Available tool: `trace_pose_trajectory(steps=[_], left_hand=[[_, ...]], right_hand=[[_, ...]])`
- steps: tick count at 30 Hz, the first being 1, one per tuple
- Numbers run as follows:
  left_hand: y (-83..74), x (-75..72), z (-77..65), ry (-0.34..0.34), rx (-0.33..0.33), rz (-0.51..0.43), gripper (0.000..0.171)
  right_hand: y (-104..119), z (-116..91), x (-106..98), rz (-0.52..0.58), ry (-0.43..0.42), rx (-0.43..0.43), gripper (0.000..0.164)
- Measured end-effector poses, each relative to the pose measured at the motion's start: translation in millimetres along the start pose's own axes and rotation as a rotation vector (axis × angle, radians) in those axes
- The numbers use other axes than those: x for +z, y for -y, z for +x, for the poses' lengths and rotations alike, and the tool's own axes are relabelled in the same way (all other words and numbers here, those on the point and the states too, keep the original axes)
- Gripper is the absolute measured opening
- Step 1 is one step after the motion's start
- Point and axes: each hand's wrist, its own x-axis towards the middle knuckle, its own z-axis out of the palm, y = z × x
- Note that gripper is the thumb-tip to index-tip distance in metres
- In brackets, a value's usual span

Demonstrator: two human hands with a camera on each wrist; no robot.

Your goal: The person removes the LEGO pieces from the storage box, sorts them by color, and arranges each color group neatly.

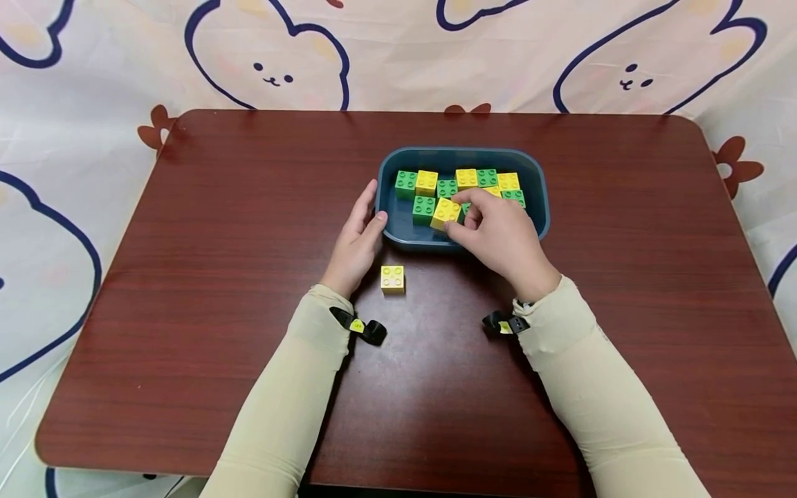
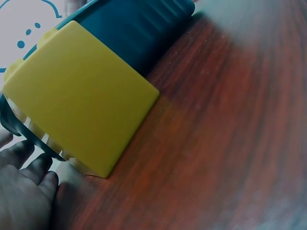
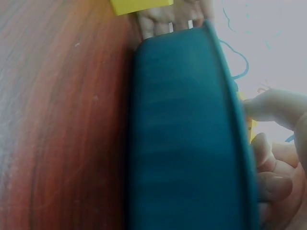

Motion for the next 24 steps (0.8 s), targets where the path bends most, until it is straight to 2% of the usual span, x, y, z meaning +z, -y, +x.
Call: trace_pose_trajectory(steps=[4, 9, 12, 18, 24], left_hand=[[-0.1, 0.2, -0.2, 0.000, 0.010, -0.002, 0.058], [0.1, 0.6, 0.8, -0.007, 0.025, 0.018, 0.057], [0.6, 0.3, 0.7, -0.009, 0.024, 0.027, 0.057], [1.3, 0.0, 0.6, -0.008, 0.020, 0.019, 0.057], [1.1, 0.3, 0.3, -0.007, 0.013, 0.016, 0.057]], right_hand=[[5.7, -5.4, -5.7, 0.018, -0.011, -0.049, 0.038], [14.1, -13.4, -12.0, 0.038, 0.019, -0.124, 0.034], [19.5, -17.8, -15.0, 0.044, 0.037, -0.139, 0.033], [27.9, -24.3, -19.6, 0.018, 0.116, -0.138, 0.035], [29.0, -26.4, -17.5, -0.038, 0.185, -0.193, 0.033]])
